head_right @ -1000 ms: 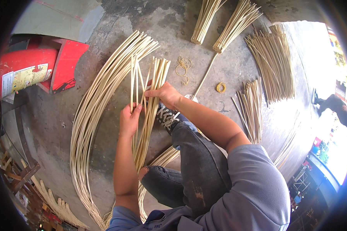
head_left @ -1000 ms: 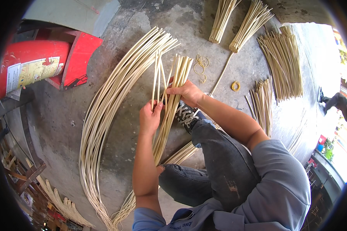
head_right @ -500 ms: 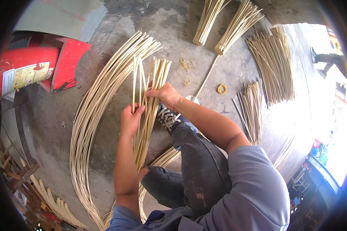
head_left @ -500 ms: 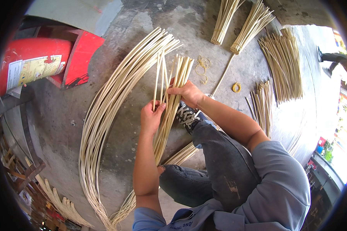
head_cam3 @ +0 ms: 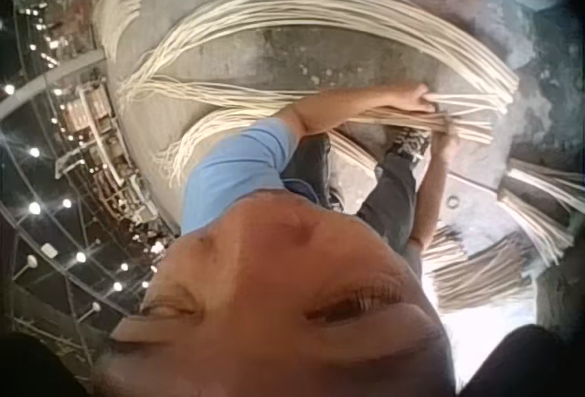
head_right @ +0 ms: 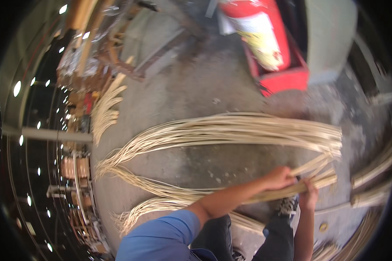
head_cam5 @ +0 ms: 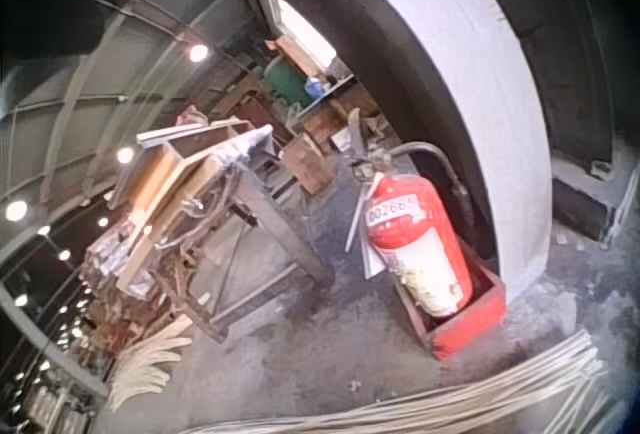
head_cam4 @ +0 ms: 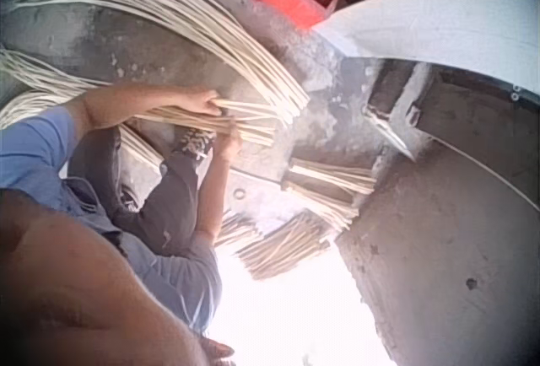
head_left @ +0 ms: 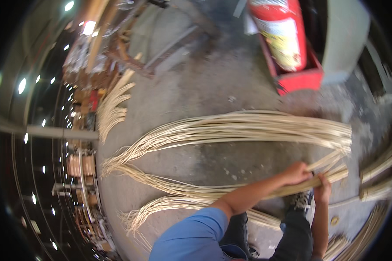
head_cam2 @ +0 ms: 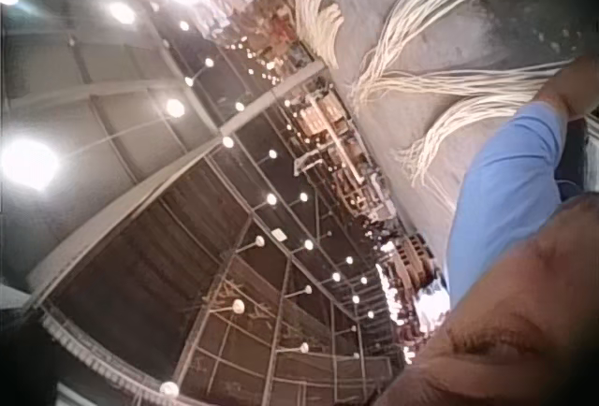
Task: The person sits on the floor and gathers thin wooden sticks into bundles. They align the sticks by hand, then use rubber bands to secure the bundles. A coworker in a green shirt is also present and handling similar sticks nearby.
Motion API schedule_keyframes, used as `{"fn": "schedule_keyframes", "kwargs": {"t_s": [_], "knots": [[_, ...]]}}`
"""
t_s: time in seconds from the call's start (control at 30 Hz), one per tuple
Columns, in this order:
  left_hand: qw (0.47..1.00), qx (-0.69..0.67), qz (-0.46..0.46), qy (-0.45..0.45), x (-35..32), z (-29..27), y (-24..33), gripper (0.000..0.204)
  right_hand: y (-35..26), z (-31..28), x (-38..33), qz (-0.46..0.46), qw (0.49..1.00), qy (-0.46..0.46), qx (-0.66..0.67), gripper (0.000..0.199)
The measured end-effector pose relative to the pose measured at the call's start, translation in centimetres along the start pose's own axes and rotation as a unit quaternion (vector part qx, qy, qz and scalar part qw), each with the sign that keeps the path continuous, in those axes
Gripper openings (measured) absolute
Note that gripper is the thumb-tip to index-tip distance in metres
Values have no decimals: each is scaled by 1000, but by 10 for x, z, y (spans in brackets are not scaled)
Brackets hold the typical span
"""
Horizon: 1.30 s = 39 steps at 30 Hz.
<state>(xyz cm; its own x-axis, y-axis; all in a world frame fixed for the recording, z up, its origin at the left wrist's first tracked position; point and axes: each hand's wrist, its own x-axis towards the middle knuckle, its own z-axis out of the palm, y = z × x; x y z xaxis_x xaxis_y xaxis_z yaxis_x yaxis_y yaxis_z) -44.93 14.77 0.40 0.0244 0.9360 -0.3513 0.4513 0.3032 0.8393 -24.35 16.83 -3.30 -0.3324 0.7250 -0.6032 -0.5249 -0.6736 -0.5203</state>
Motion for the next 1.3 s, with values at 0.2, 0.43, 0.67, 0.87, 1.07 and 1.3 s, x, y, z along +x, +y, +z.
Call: {"fn": "schedule_keyframes", "kwargs": {"t_s": [0.2, 0.43, 0.67, 0.87, 1.07, 1.3], "knots": [[994, -75, -58, -57, -15, 22, 7, 38, -6, 6, -8, -17, 999, -4, -49, 28], [997, -44, -32, -50, -9, 24, 15, 36, -15, 2, -3, -12, 999, 2, -46, 30], [998, -41, -26, -50, -8, 20, 15, 29, -18, 4, -2, 0, 999, -16, -31, 39], [997, -41, -28, -51, -17, 17, 10, 25, -25, 13, -21, 35, 991, -131, -7, 47], [999, 16, -5, -31, -4, 15, 27, 24, -39, 1, -9, 12, 991, -115, -64, 45], [999, -12, 9, -47, -23, 18, 19, 30, -31, 9, -25, 24, 990, -128, -51, 42]]}}
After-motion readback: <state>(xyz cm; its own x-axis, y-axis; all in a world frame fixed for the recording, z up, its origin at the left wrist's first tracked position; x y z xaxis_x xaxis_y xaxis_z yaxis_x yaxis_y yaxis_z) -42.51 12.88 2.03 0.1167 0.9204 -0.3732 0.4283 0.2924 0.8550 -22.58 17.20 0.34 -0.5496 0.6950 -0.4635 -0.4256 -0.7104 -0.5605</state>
